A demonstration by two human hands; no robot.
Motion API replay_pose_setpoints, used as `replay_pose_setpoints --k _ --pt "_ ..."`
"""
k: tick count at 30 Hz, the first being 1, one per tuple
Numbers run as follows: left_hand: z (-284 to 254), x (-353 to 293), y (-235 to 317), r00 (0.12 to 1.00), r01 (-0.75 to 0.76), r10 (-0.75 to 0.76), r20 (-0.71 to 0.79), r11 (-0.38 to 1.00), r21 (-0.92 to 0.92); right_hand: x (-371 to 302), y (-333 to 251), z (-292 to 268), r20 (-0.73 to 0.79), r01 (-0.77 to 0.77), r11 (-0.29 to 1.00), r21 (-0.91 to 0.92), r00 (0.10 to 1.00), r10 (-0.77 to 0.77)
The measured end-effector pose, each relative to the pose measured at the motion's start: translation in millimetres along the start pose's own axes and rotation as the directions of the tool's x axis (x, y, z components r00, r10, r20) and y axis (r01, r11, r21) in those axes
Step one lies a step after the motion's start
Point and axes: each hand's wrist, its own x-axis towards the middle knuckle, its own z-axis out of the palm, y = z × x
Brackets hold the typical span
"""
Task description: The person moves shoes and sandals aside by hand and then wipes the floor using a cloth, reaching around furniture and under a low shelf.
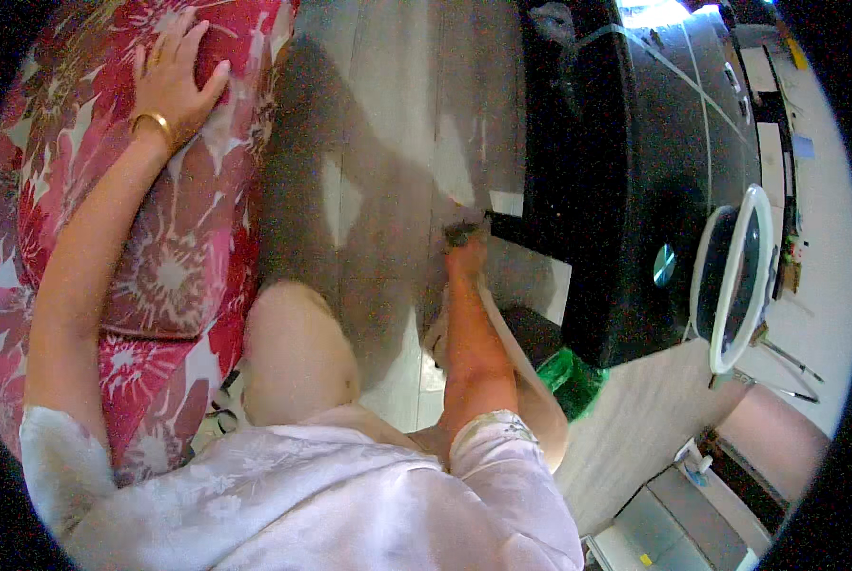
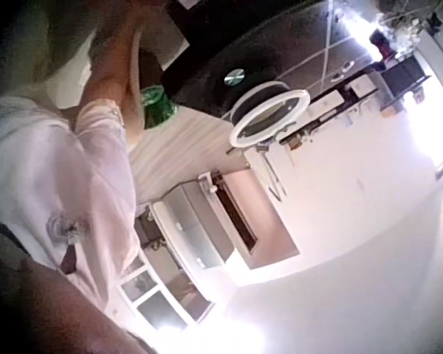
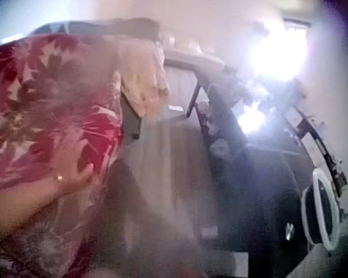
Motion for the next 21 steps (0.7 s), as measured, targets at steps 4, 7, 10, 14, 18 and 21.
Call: replay_pose_setpoints --k 4,7,10,14,18,21 --pt "12 1 0 0.999 -0.05 0.051 0.008 0.996 -0.08 34 39 32 -0.245 0.048 0.93 -0.365 0.958 -0.146" --pt "2 -6 -10 0.992 -0.011 0.013 0.122 1.0 -0.023 1 -9 69 -0.265 -0.116 0.689 -0.716 0.958 -0.114" --pt "-1 7 -7 0.991 -0.017 0.019 0.134 1.0 -0.021 -17 -14 74 -0.078 0.409 0.803 -0.433 0.871 -0.485" --pt "8 73 -17 0.981 0.141 -0.111 0.16 0.971 -0.191 35 -35 61 -0.449 0.355 0.914 -0.195 0.797 -0.405" --pt "62 110 -6 0.925 0.302 -0.351 -0.148 0.912 -0.277 97 -29 35 -0.219 0.116 0.95 -0.288 0.958 -0.184" --pt "56 105 2 0.942 0.293 -0.321 -0.095 0.928 -0.229 33 -40 60 -0.225 0.278 0.868 -0.411 0.892 -0.393"
